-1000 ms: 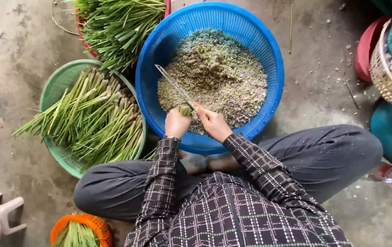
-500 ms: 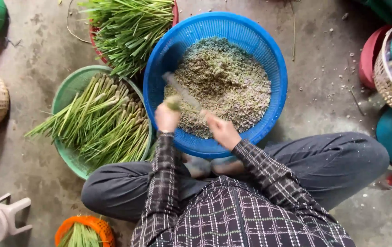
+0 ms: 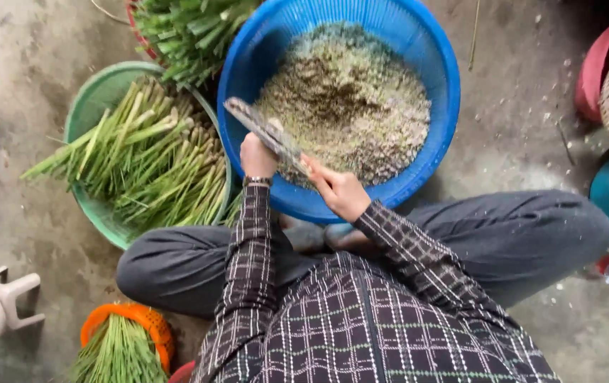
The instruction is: Slicing bunches of lemongrass stalks into small pieces using a large knife over a plastic basin.
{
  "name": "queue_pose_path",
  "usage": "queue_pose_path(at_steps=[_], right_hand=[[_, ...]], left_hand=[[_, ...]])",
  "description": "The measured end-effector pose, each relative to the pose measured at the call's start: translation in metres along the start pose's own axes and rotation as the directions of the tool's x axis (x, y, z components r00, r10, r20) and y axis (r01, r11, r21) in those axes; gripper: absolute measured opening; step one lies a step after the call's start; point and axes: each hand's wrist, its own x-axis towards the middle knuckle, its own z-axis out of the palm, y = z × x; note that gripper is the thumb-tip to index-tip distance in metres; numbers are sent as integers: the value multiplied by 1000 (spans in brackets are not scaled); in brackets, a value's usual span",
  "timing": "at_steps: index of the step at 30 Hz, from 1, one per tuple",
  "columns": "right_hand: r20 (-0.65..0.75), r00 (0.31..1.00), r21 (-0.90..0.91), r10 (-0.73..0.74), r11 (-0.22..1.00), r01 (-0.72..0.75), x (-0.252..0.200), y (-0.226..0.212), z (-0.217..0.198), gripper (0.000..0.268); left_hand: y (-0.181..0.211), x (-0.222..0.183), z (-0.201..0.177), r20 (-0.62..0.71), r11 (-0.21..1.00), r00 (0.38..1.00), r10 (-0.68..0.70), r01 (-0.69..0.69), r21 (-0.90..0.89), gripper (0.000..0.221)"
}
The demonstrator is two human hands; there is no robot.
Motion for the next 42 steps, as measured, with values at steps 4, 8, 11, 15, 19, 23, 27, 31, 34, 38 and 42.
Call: queue_pose_path(at_steps=[4,8,11,15,19,23,27,31,34,38,42], right_hand=[[-44,996,-16,77,997,-77,28,57,9,36],[-132,991,73,23,997,-14,20,53,9,35],[-42,998,24,-38,999,39,-6,25,14,33],[20,990,-3,142,990,-142,28,37,8,34],[42,972,35,230,972,-232,34,67,17,34],[8,928,141,374,918,-371,41,129,29,46],[-29,983,6,179,984,-179,6,18,-4,34],[23,998,-45,56,997,-55,7,21,7,31],[-11,993,-2,114,994,-114,35,48,9,34],[-62,992,-51,113,992,-116,16,30,1,33],[47,998,-113,29,993,-24,9,32,12,29]], left_hand=[[32,-42,11,113,998,993,27,-34,58,24],[58,-37,-16,41,996,995,86,-86,-12,22],[-49,46,47,-76,973,991,113,-94,212,16],[7,-35,28,122,990,991,58,-73,122,32],[40,-65,7,216,982,964,154,-174,78,24],[60,-94,4,294,968,934,203,-237,84,27],[13,-7,0,62,995,994,91,-93,34,21],[-27,4,30,-73,961,990,119,-96,260,22],[15,-42,26,33,976,995,95,-100,194,23],[33,-35,-12,-23,992,992,126,-126,-25,24],[-32,23,44,-155,947,980,122,-68,312,18]])
